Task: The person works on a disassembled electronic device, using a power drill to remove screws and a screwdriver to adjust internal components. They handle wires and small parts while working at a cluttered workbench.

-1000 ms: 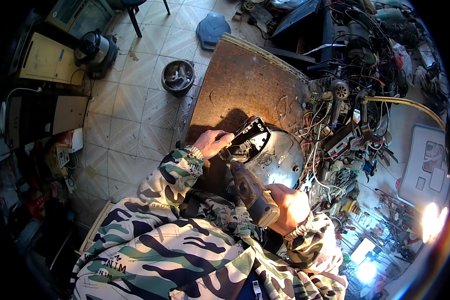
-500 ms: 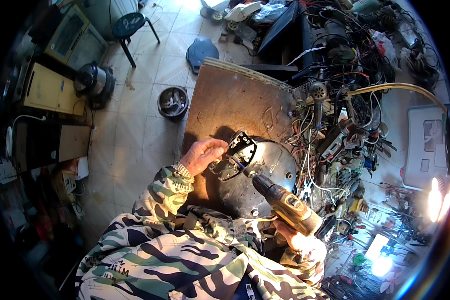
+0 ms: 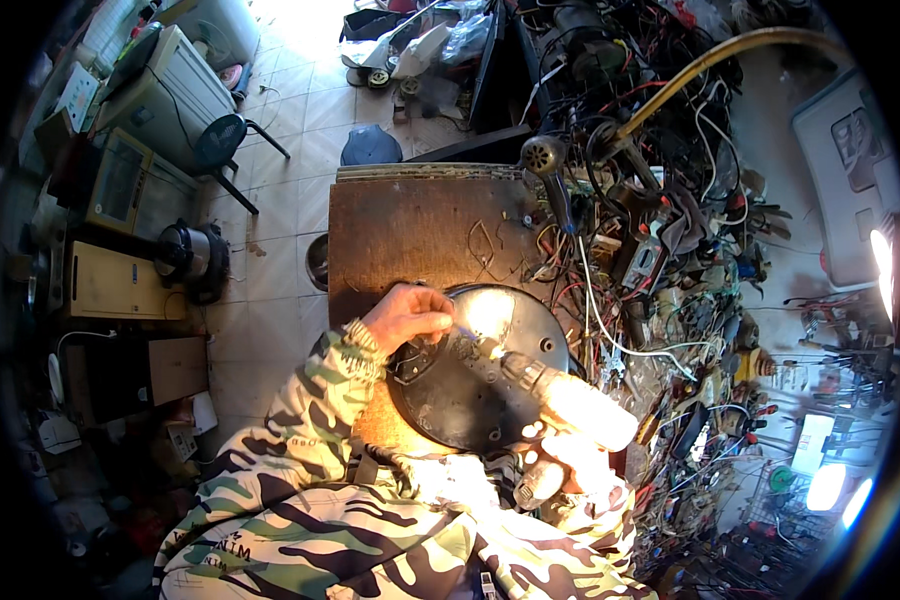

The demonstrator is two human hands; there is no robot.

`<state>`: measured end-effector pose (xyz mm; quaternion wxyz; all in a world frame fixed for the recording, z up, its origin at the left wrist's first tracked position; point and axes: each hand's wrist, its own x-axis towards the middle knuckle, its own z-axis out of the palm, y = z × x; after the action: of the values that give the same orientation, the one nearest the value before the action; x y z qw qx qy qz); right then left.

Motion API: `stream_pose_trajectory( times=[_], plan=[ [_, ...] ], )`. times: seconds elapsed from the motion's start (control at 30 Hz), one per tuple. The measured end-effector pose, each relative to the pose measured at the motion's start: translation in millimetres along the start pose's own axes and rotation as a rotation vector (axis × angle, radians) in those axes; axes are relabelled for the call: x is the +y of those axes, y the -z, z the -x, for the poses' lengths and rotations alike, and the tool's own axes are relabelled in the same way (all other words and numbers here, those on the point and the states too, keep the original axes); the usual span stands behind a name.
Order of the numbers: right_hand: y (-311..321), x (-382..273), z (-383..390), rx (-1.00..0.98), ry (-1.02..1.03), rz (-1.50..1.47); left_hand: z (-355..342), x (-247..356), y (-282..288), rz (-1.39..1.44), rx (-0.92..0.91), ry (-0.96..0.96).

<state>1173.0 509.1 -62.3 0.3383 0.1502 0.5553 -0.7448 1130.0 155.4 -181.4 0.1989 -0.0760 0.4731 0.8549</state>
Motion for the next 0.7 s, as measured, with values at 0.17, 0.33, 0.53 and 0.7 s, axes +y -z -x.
stream_pose_trajectory(
  times=[0.17, 0.33, 0.53, 0.7],
  plan=[
    [30.1, 10.5, 5.9, 0.02, -0.042, -0.224, -57.4, 27.6, -12.9, -0.199, -0.021, -0.022],
    [54.5, 19.5, 21.0, 0.14, 0.018, -0.156, -131.7, 2.1, 4.6, -0.792, 0.109, -0.057],
    [72.5, 26.0, 36.8, 0.274, -0.002, -0.131, -194.9, -35.9, -6.8, -1.291, 0.292, -0.065],
    [93.2, 34.4, 51.7, 0.32, 0.021, -0.202, -196.9, -11.8, -38.3, -1.335, 0.403, -0.056]
  ],
)
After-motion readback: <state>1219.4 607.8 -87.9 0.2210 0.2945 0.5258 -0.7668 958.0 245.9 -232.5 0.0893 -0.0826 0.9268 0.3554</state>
